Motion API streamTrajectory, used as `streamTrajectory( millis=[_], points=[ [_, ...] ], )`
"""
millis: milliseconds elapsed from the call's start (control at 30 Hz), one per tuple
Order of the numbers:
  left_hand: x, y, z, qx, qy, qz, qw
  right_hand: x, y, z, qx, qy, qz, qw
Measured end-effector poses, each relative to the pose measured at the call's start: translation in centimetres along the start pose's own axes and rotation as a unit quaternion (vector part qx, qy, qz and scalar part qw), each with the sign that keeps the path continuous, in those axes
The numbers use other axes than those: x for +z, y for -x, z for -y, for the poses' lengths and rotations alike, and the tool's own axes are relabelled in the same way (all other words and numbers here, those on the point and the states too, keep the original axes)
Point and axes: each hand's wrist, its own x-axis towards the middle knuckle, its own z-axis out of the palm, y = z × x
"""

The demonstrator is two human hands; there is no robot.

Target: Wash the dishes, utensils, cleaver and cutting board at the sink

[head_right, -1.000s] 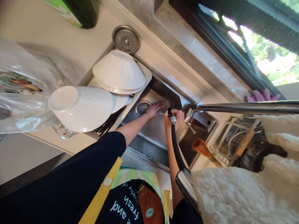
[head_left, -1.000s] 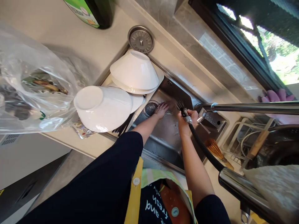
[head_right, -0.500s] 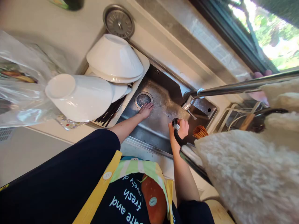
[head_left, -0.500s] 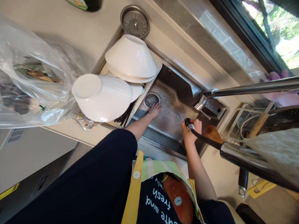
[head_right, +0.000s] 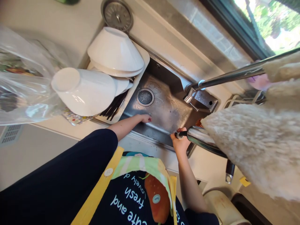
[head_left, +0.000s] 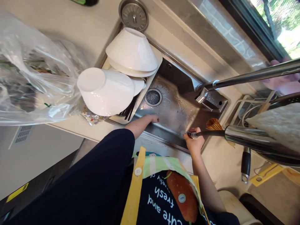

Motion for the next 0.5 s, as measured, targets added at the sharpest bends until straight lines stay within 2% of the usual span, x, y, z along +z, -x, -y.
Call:
streamTrajectory(
  millis=[167,267,400,500],
  points=[
    [-1.2,-0.3,0.1,-0.013,0.056,-0.056,0.997,0.9,1.4,-0.8,0.003,-0.086,0.032,0.996],
    [-2.3,-0.8,-0.3,-0.022,0.089,-0.146,0.985,2.0,1.6,-1.0,-0.002,-0.15,0.034,0.988],
    [-3.8,-0.7,-0.7,-0.061,0.13,-0.28,0.949,3.6,1.1,-0.7,-0.019,-0.215,0.029,0.976],
    [-4.4,-0.1,-1.1,-0.078,0.168,-0.319,0.929,4.8,0.6,0.1,-0.043,-0.244,0.017,0.969]
  ],
)
